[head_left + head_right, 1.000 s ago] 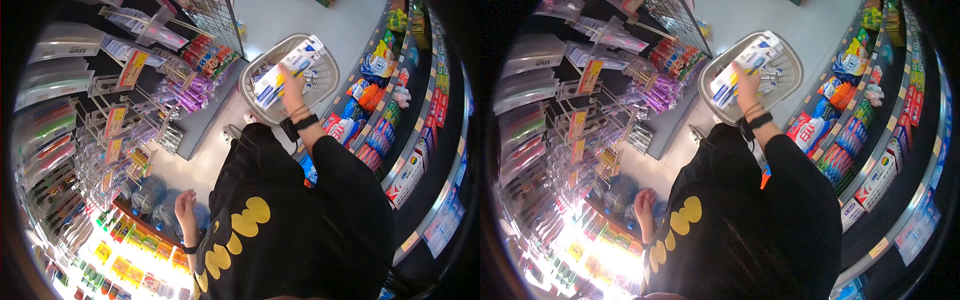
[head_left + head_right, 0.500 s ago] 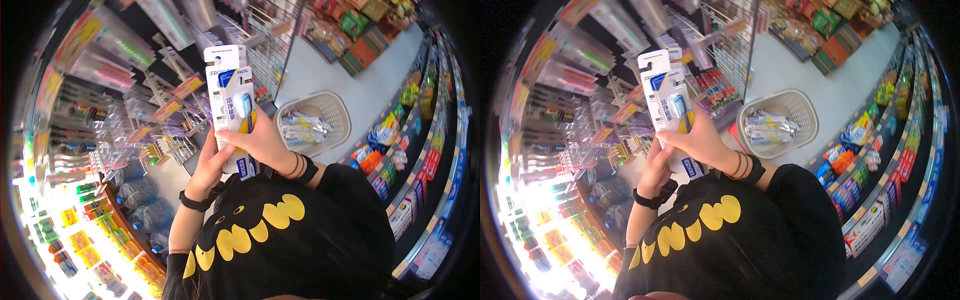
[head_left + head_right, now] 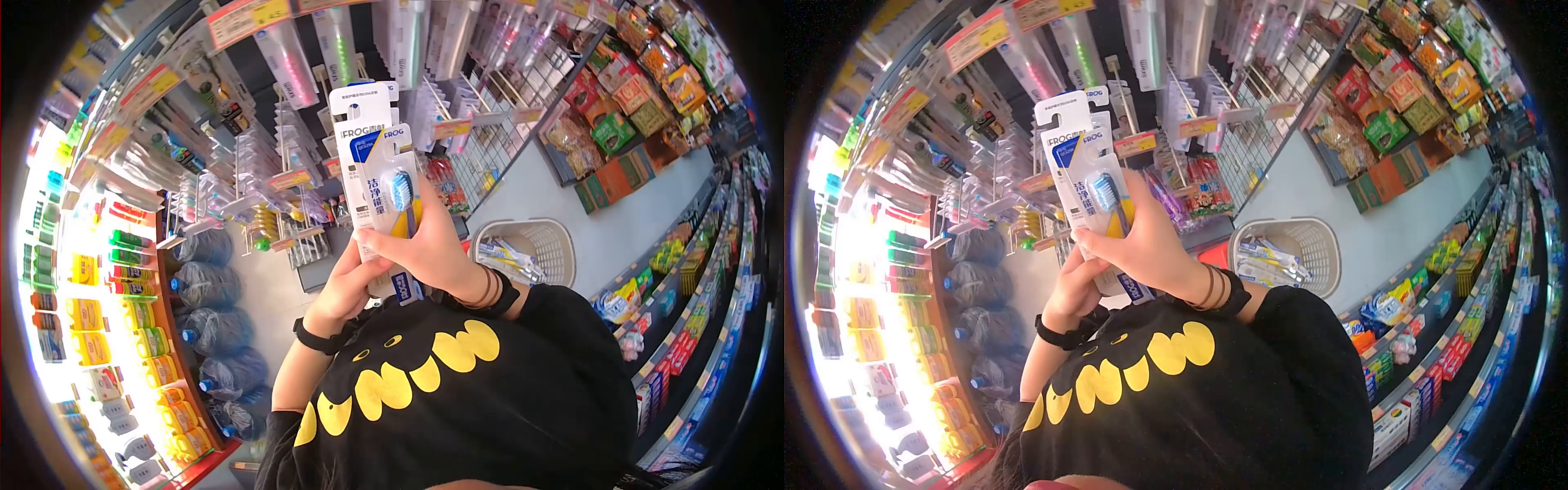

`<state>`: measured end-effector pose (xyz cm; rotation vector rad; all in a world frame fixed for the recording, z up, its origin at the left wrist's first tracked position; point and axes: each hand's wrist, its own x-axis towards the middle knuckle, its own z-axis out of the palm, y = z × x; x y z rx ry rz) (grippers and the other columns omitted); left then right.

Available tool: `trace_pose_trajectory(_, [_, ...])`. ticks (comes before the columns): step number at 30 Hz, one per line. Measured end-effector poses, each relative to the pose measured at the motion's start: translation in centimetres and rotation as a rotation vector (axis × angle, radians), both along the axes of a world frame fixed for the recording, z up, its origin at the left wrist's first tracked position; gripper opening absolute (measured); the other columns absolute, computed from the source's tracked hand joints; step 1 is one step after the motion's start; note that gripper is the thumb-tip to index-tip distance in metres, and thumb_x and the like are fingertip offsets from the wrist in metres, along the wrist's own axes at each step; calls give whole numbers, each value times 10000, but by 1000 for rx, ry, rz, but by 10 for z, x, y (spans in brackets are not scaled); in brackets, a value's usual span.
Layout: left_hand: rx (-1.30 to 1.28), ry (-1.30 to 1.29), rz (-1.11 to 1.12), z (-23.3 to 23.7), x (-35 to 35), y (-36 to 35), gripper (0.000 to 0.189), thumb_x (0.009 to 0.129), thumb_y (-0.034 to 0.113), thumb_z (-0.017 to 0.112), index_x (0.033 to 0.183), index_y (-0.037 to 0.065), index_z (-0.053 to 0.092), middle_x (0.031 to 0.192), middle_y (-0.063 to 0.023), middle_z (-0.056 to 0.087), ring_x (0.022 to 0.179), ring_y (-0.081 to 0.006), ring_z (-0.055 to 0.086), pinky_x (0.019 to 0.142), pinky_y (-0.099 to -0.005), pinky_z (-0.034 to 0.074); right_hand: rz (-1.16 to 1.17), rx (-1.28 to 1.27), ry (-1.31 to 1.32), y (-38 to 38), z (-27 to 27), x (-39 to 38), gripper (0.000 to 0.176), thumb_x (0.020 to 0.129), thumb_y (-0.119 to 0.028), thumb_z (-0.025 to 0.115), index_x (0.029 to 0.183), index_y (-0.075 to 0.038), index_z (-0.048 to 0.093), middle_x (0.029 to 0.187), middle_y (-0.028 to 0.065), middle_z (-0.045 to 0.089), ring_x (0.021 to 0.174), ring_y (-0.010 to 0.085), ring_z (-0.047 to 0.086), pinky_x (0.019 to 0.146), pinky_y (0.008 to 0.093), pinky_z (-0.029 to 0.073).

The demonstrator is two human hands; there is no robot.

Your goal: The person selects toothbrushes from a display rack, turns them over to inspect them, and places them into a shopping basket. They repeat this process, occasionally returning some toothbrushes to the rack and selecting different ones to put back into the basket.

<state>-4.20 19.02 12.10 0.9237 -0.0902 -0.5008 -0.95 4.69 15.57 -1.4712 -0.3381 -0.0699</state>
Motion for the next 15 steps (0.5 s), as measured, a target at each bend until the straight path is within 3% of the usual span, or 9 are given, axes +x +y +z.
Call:
trace_pose_trajectory(3, [-57, -10, 58, 7, -4, 4, 585, 871, 82, 511, 1376, 21, 221, 1308, -103, 406, 1207, -199, 416, 1011, -338, 331, -131, -91, -202, 11, 3, 3, 614, 722, -189, 729, 1203, 16, 407, 1097, 155, 532, 1005, 223, 537, 860, 331, 428])
trace_pose_trajectory(7, [145, -251, 191, 16, -13, 8, 603, 918, 212, 506, 1393, 2, 200, 1366, -90, 340, 1273, -176, 309, 1054, -334, 257, -113, -132, -297, 24, 6, 7, 673, 755, -238, 728, 1253, 52, 379, 1140, 190, 522, 1038, 256, 536, 905, 345, 415])
trace_pose_trajectory(9, [128, -306, 221, 19, -16, 13, 577, 927, 166, 475, 1397, -1, 185, 1382, -88, 320, 1282, -182, 296, 1056, -343, 256, -79, -253, -360, 27, 29, 6, 635, 742, -233, 742, 1212, 57, 429, 1114, 202, 533, 1035, 280, 545, 901, 354, 416])
trace_pose_trajectory(12, [-18, -332, 313, 21, -25, 23, 527, 913, 79, 427, 1385, 8, 204, 1381, -114, 331, 1275, -209, 331, 1051, -359, 274, 28, -177, -423, 37, 42, 22, 595, 766, -180, 723, 1221, 42, 410, 1107, 179, 543, 1041, 246, 542, 909, 333, 412])
trace_pose_trajectory(14, [-176, -282, 314, 43, -34, 29, 525, 888, 67, 430, 1367, 15, 220, 1352, -183, 361, 1232, -297, 398, 1010, -430, 353, 151, 113, -274, 40, 64, 28, 542, 796, -112, 686, 1230, 15, 387, 1070, 138, 564, 922, 182, 591, 813, 293, 469])
trace_pose_trajectory(15, [-176, -287, 315, 53, -38, 33, 525, 888, 67, 430, 1367, 15, 220, 1352, -183, 361, 1232, -297, 398, 1010, -430, 353, 214, 59, -137, 30, 79, 28, 507, 818, -71, 655, 1234, -11, 370, 987, 89, 585, 779, 120, 611, 660, 253, 512])
